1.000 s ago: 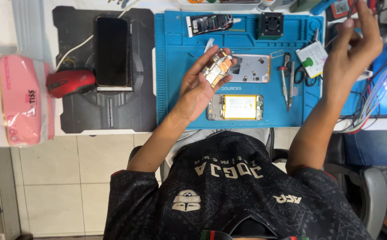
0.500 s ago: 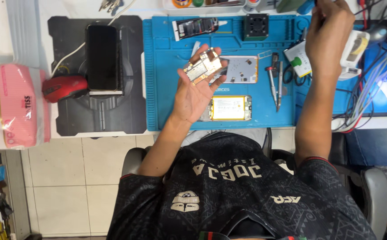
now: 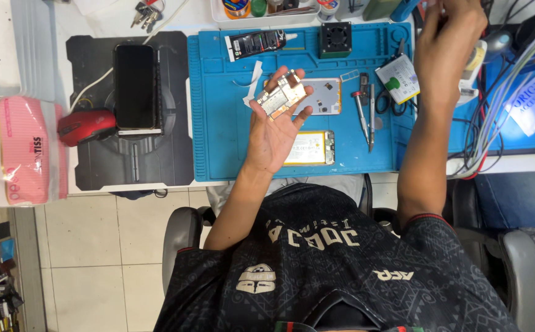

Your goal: The person cleans a small electronic component with a brush and then uses tweezers to remove a tiny part from the component. The person then picks up a small black piece and places it onto the component.

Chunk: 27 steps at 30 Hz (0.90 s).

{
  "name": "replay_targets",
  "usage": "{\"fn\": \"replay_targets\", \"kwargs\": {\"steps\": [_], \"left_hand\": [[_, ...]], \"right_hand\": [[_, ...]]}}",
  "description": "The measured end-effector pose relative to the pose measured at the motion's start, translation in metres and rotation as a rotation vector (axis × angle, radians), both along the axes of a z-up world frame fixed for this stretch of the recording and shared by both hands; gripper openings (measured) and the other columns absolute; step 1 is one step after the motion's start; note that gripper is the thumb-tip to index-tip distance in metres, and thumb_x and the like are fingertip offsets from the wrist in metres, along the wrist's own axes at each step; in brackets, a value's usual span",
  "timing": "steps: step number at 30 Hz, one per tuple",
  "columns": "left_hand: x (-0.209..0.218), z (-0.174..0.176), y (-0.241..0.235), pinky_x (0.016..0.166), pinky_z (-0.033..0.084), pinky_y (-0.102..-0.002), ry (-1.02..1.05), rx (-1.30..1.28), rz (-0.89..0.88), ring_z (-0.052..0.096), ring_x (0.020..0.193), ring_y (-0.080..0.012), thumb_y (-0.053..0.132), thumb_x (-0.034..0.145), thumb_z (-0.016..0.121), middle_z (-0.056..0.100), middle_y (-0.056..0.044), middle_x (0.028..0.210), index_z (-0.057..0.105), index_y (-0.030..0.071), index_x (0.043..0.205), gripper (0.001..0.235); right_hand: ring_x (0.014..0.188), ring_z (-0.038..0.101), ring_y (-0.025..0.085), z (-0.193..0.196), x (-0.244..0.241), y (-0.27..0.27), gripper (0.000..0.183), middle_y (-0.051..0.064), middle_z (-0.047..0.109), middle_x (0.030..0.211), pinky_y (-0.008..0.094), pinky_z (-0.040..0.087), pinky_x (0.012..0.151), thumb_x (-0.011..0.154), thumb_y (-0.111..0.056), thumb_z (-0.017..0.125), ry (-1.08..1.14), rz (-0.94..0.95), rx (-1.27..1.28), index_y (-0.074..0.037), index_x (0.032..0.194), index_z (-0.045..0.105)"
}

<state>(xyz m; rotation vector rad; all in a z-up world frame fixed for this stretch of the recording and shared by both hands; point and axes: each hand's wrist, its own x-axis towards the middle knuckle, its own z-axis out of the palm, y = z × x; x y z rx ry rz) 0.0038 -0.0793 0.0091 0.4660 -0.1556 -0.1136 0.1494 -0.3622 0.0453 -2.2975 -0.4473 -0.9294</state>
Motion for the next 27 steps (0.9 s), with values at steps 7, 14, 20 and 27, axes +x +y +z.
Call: {"fn": "replay_targets", "kwargs": {"steps": [7, 14, 20, 27], "left_hand": [[-0.008, 0.006, -0.005, 0.115, 0.048, -0.042, -0.024, 0.057, 0.016, 0.051, 0.143, -0.0268, 0.062, 0.103, 0.055, 0.046, -0.012, 0.161, 0.037, 0.012, 0.161, 0.078], [-0.017, 0.006, -0.013, 0.115, 0.048, -0.043, -0.046, 0.061, 0.013, 0.051, 0.143, -0.028, 0.06, 0.105, 0.053, 0.046, -0.013, 0.16, 0.036, 0.01, 0.161, 0.078], [-0.016, 0.005, -0.016, 0.115, 0.048, -0.042, -0.05, 0.048, 0.012, 0.051, 0.143, -0.028, 0.057, 0.106, 0.054, 0.046, -0.012, 0.16, 0.036, 0.009, 0.162, 0.076], [0.001, 0.005, -0.02, 0.113, 0.049, -0.042, -0.048, 0.045, 0.012, 0.051, 0.142, -0.0275, 0.057, 0.106, 0.055, 0.047, -0.013, 0.159, 0.036, 0.009, 0.162, 0.076]], "right_hand": [[0.087, 0.065, 0.046, 0.001, 0.007, 0.011, 0.013, 0.027, 0.066, 0.095, 0.048, 0.051, 0.071, 0.093, 0.011, 0.065, 0.06, 0.009, -0.128, 0.004, 0.103, 0.069], [0.084, 0.064, 0.048, -0.004, 0.01, 0.009, 0.014, 0.026, 0.066, 0.089, 0.049, 0.052, 0.067, 0.091, 0.01, 0.066, 0.026, -0.016, -0.145, 0.003, 0.102, 0.069], [0.085, 0.061, 0.047, -0.01, 0.015, 0.008, 0.005, 0.027, 0.063, 0.09, 0.051, 0.048, 0.07, 0.094, 0.008, 0.067, 0.023, -0.027, -0.139, 0.005, 0.098, 0.068], [0.08, 0.061, 0.041, -0.003, 0.012, 0.007, 0.031, 0.024, 0.062, 0.09, 0.048, 0.045, 0.07, 0.094, 0.01, 0.065, 0.047, 0.011, -0.126, 0.004, 0.123, 0.075]]}}
